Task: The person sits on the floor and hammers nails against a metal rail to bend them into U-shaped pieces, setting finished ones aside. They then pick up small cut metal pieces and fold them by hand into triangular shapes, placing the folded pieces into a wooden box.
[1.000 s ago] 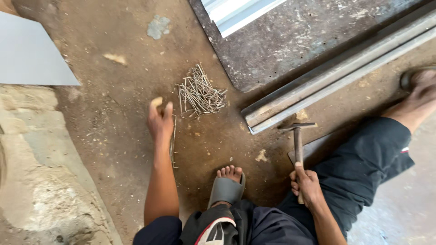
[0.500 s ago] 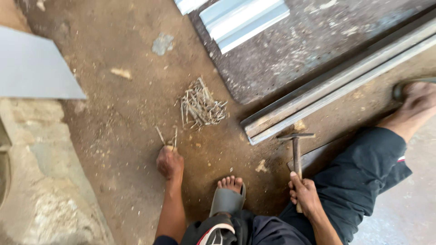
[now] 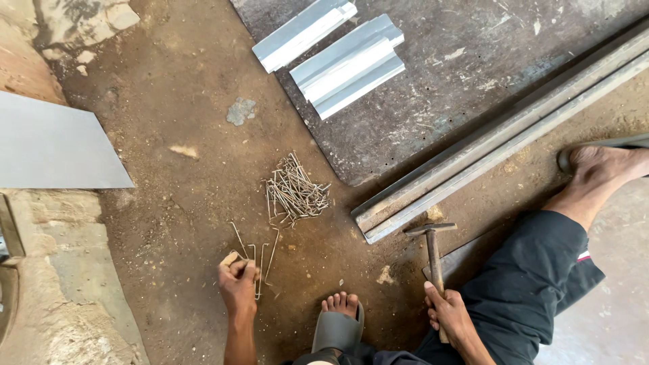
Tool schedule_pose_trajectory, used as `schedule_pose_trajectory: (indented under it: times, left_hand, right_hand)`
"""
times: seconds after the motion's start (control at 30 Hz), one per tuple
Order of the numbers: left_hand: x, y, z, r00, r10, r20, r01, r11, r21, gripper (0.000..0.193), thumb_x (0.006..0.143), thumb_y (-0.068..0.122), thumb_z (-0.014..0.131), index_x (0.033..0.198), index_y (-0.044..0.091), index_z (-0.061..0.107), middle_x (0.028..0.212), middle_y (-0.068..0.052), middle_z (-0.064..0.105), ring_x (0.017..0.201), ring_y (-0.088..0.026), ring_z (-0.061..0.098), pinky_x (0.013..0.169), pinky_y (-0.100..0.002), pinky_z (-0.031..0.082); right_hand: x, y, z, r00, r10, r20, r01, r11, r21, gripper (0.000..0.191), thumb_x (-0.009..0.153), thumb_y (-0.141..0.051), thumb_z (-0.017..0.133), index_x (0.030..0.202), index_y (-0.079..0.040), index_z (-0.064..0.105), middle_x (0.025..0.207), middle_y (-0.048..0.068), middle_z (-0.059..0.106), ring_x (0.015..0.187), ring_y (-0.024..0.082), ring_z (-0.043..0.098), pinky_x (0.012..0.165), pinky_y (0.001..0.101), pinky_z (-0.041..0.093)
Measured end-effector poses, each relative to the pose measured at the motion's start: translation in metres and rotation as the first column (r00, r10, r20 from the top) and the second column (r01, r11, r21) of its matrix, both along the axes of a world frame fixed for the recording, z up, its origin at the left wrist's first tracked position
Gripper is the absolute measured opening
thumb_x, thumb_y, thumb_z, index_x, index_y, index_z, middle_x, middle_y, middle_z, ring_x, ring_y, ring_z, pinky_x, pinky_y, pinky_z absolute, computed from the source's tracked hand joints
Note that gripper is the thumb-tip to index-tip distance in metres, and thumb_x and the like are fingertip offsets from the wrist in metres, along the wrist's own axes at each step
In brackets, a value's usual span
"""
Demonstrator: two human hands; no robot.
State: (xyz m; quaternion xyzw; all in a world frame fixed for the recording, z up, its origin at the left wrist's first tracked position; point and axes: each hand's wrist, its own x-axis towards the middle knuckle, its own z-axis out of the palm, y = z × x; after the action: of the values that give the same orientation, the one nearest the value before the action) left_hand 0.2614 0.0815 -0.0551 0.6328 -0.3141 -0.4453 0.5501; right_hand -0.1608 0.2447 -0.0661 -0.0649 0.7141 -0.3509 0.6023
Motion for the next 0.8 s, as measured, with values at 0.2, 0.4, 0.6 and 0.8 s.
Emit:
schedule_pose_trajectory:
  times: [0.2, 0.4, 0.6, 0.8]
  left_hand:
    - [-0.077, -0.037, 0.037, 0.864, -0.232, -0.447, 0.279, 0.96, 0.04, 0.045, 0.085, -0.005, 0.068, 0.127, -0.002, 0.053, 0.093, -0.016, 0.069, 0.081, -0.026, 0.071, 0.072, -0.039, 0.061]
    - [-0.184, -0.07, 0.022, 0.669, -0.586, -0.456, 0.614, 0.783, -0.106, 0.012, 0.099, 0.008, 0.066, 0.109, 0.001, 0.065, 0.085, -0.008, 0.068, 0.075, -0.019, 0.066, 0.067, -0.032, 0.052]
    - [-0.25, -0.088, -0.011, 0.708, -0.67, -0.224, 0.667, 0.738, -0.1, 0.016, 0.098, 0.008, 0.069, 0.11, -0.001, 0.073, 0.089, -0.002, 0.071, 0.08, -0.009, 0.064, 0.074, -0.024, 0.05]
    - [-0.262, -0.088, -0.013, 0.787, -0.609, -0.102, 0.612, 0.791, 0.003, 0.009, 0.097, 0.009, 0.065, 0.101, 0.003, 0.071, 0.083, 0.001, 0.068, 0.073, -0.006, 0.058, 0.064, -0.024, 0.048]
  right_hand:
    - [0.002, -0.009, 0.005, 1.0, 0.008, -0.023, -0.008, 1.0, -0.003, 0.046, 0.098, -0.039, 0.062, 0.072, -0.002, 0.051, 0.054, 0.003, 0.045, 0.04, 0.014, 0.04, 0.036, 0.032, 0.035]
    - [0.01, 0.016, 0.019, 0.97, 0.042, -0.238, -0.07, 0.991, -0.11, 0.044, 0.099, -0.037, 0.062, 0.071, -0.004, 0.054, 0.052, 0.002, 0.048, 0.04, 0.011, 0.041, 0.037, 0.0304, 0.034]
    - [0.017, 0.023, 0.059, 0.673, 0.081, -0.735, -0.39, 0.884, -0.259, 0.038, 0.097, -0.03, 0.068, 0.076, 0.0, 0.061, 0.056, 0.006, 0.047, 0.052, 0.013, 0.039, 0.045, 0.0322, 0.037]
    - [0.016, 0.017, 0.092, 0.702, 0.104, -0.705, -0.48, 0.8, -0.36, 0.033, 0.103, -0.023, 0.057, 0.087, 0.005, 0.061, 0.068, 0.01, 0.056, 0.057, 0.016, 0.047, 0.053, 0.035, 0.044]
